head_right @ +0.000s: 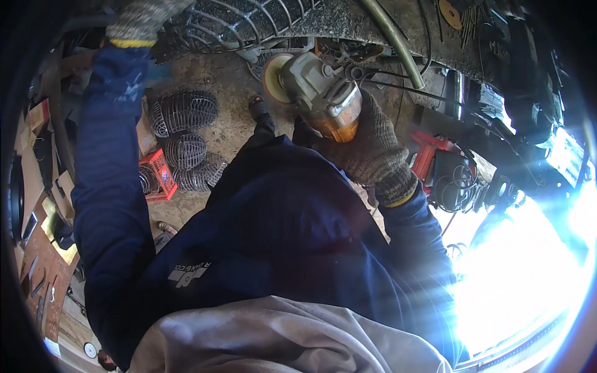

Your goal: The person uses an angle grinder to remove excess material from a metal cage and then uses a hammer to strike the metal frame.

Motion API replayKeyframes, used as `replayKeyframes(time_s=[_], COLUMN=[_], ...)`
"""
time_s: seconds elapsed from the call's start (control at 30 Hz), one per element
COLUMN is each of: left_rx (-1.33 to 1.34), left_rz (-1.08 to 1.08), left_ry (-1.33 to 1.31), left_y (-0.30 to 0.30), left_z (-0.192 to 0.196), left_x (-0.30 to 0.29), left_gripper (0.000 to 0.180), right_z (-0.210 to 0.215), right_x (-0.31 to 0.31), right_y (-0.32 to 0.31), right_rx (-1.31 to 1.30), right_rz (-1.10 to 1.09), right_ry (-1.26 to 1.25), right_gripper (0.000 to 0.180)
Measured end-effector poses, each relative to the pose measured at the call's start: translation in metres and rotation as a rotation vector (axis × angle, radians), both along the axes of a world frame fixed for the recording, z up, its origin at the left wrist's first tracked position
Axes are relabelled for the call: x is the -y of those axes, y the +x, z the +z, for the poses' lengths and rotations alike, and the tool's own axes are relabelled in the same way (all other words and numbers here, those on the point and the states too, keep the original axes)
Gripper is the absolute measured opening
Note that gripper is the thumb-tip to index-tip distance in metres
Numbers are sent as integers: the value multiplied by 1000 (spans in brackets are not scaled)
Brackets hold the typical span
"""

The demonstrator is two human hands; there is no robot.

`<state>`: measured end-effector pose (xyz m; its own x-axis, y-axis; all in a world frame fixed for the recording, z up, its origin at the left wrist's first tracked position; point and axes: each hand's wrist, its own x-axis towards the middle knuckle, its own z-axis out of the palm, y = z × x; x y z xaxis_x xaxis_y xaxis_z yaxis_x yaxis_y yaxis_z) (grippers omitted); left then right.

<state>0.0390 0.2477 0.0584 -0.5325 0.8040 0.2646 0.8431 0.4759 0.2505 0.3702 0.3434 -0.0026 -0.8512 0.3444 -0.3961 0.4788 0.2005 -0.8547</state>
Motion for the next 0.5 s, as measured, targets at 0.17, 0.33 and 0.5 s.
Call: replayKeyframes(time_s=[0.17, 0.33, 0.5], left_rx=[170, 151, 86], left_rz=[-25, -67, -54], left_ry=[78, 149, 155], left_y=[3, 2, 0], left_z=[-19, -21, -22], left_x=[7, 8, 13], left_gripper=[98, 101, 101], right_z=[32, 25, 24], right_x=[-4, -9, -9], right_y=[-23, -23, -26], right_rx=[21, 51, 36], right_rz=[156, 213, 247], right_ry=[138, 352, 391], right_gripper=[88, 92, 97])
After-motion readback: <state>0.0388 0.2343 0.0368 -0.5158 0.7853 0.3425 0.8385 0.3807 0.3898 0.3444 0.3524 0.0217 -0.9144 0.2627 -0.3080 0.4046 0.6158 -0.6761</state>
